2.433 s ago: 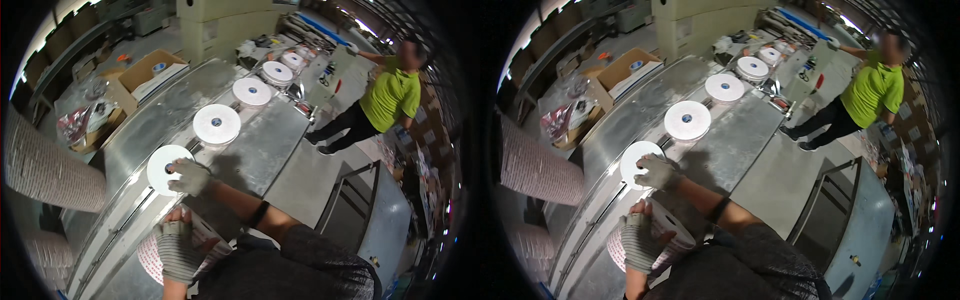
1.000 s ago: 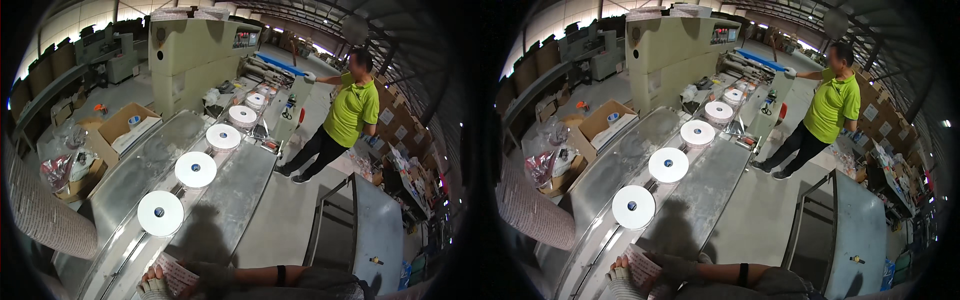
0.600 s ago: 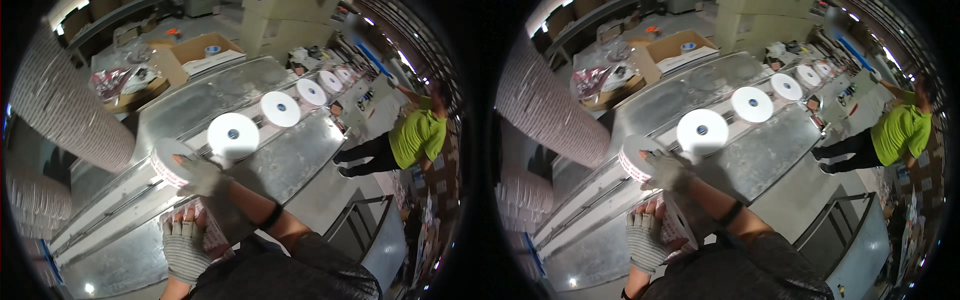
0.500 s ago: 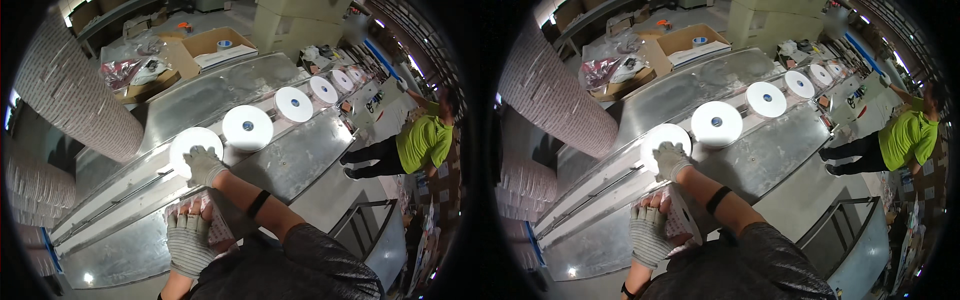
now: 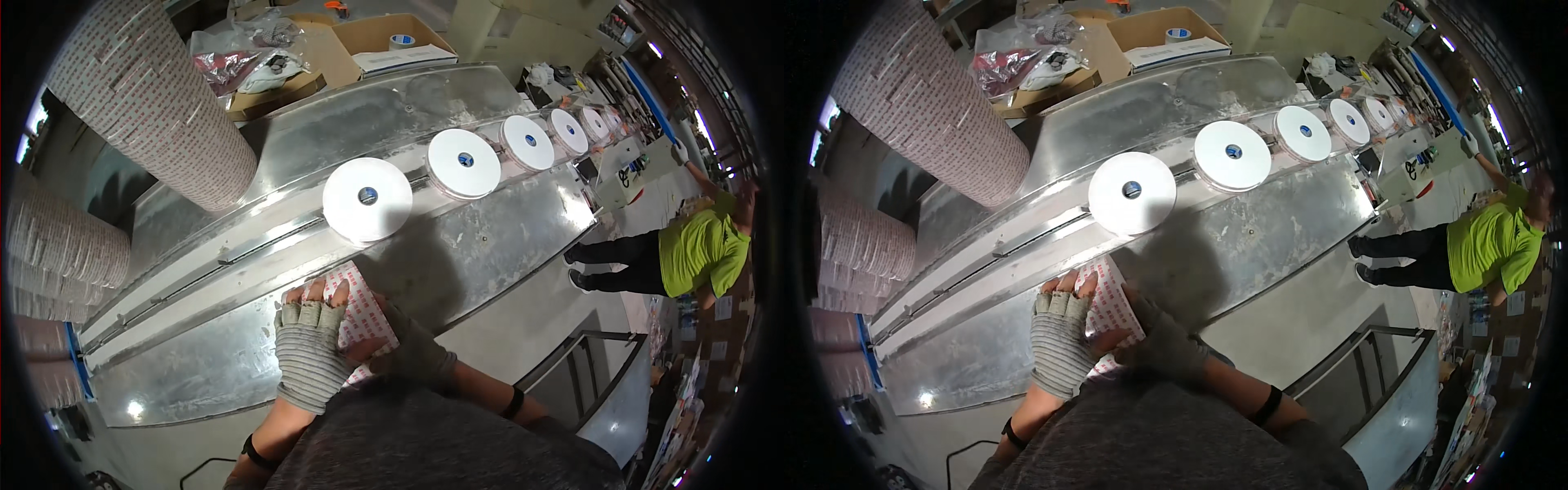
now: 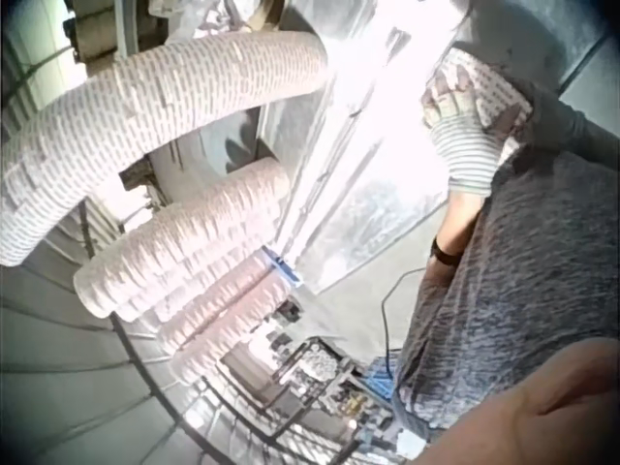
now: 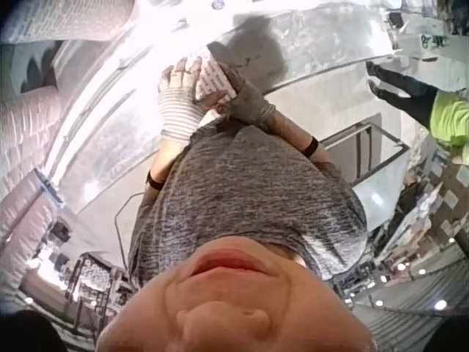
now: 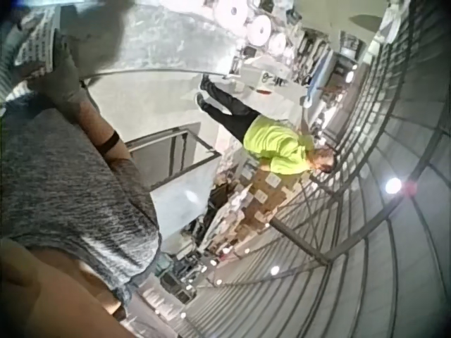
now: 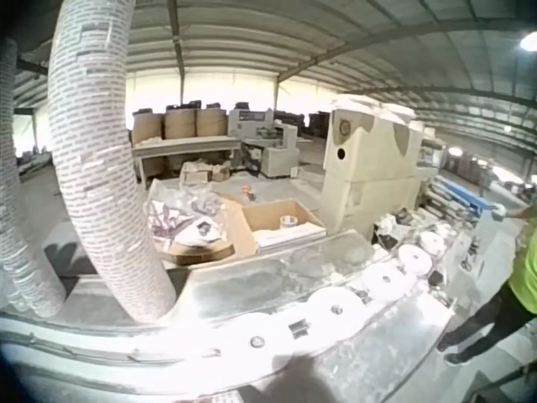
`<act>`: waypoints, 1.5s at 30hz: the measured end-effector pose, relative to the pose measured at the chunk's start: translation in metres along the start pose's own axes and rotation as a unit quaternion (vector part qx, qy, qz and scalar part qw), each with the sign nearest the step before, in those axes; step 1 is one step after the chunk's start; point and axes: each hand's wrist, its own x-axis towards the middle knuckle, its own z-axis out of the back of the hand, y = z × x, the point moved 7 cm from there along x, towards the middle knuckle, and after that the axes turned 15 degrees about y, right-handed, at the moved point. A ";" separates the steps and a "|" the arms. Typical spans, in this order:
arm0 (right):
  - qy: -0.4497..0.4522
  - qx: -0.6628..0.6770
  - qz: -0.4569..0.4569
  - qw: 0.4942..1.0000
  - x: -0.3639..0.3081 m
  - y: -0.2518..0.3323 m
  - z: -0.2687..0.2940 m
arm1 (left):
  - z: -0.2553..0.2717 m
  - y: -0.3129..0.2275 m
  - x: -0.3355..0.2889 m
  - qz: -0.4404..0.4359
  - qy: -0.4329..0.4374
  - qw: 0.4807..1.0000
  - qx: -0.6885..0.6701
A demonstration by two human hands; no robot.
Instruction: Moving large rolls of white tape or material from a conveyor belt to a stack.
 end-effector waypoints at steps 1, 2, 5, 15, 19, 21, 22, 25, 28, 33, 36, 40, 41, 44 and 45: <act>0.056 0.070 0.001 0.996 0.005 -0.003 -0.001 | -0.001 0.001 0.002 0.005 -0.001 1.000 0.005; 0.111 0.141 0.003 0.984 0.008 -0.005 -0.005 | -0.001 0.003 0.001 0.010 -0.001 1.000 0.013; 0.124 -0.209 0.020 0.970 0.012 -0.011 0.036 | 0.000 0.015 -0.010 0.012 -0.022 1.000 0.003; 0.175 -0.454 0.004 0.874 0.205 0.005 0.002 | 0.001 0.007 -0.005 -0.029 0.001 0.998 -0.051; 0.169 -0.565 0.116 0.799 0.199 -0.007 -0.015 | -0.001 0.020 -0.026 -0.017 -0.002 0.976 -0.215; -0.017 -0.536 0.317 0.782 0.161 -0.020 0.000 | -0.001 0.034 -0.038 0.025 -0.082 0.923 -0.376; -0.083 -0.447 0.281 0.845 0.126 -0.026 0.009 | -0.009 0.044 -0.039 0.041 -0.125 0.909 -0.395; -0.062 -0.214 0.232 0.947 0.045 -0.043 0.004 | -0.038 0.080 -0.048 0.115 -0.148 0.880 -0.437; 0.136 -0.307 0.088 0.938 0.011 -0.003 -0.042 | -0.038 0.065 -0.035 0.095 -0.158 0.848 -0.496; 0.043 -0.212 0.073 0.973 0.006 0.035 -0.029 | -0.041 0.058 -0.026 0.067 -0.126 0.827 -0.544; 0.086 -0.101 0.000 0.991 0.012 -0.003 -0.002 | -0.040 0.061 -0.027 0.072 -0.107 0.840 -0.528; 0.038 0.104 0.038 0.993 0.042 0.023 0.028 | -0.022 0.075 -0.054 0.066 -0.111 0.866 -0.484; -0.003 0.212 0.045 0.976 0.049 0.024 0.038 | -0.029 0.074 -0.053 0.049 -0.082 0.852 -0.514; 0.212 0.201 -0.081 0.953 0.105 0.040 0.012 | -0.048 0.082 -0.056 0.035 -0.043 0.852 -0.520; 0.146 -0.059 0.108 0.982 0.143 0.034 0.001 | -0.051 0.079 -0.057 0.023 -0.032 0.861 -0.507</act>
